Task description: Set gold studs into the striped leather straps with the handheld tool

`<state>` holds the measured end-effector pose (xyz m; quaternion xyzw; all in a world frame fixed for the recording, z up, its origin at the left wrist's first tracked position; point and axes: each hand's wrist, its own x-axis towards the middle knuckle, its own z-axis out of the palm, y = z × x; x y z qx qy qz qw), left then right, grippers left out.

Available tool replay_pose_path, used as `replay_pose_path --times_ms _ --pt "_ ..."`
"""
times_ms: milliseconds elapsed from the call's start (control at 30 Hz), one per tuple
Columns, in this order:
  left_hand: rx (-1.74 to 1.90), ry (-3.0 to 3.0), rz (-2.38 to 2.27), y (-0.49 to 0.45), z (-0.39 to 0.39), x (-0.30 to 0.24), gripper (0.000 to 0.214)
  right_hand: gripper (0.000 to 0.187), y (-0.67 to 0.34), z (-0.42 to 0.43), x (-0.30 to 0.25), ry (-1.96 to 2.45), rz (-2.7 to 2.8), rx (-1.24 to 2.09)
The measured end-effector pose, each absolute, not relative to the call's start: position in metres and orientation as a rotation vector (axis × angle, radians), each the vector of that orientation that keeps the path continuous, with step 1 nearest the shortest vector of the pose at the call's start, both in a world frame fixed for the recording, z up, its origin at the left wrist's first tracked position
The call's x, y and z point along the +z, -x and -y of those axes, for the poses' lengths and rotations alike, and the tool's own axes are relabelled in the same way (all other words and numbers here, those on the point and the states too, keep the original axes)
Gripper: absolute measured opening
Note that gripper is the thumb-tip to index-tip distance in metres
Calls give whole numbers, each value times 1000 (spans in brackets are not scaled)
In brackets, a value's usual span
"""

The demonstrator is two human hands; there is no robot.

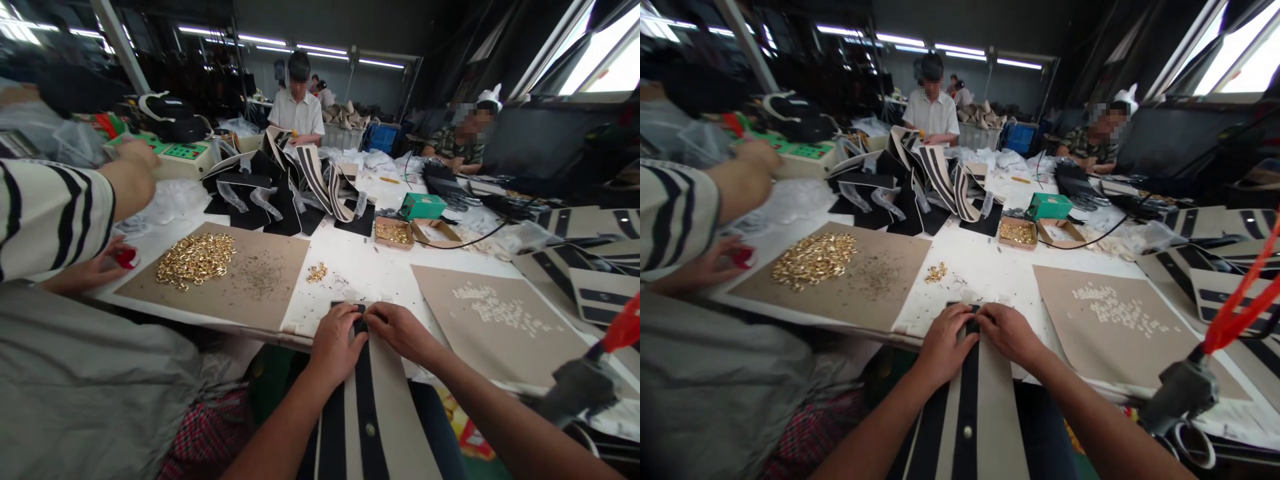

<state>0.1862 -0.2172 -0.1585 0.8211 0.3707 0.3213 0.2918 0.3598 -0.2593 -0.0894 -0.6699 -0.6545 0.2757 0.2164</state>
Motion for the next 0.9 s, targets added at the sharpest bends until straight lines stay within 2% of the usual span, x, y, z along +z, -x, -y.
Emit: replay_pose_path --times_ms 433,633,900 --pt "905 -2210 -951 -185 217 -163 38 18 -360 242 -114 2102 1755 723" --pt "880 -2209 -964 -185 216 -161 38 15 -357 230 -100 2185 1748 802" --pt "898 -2204 -948 -186 214 -160 37 21 -354 232 -82 2182 1726 878"
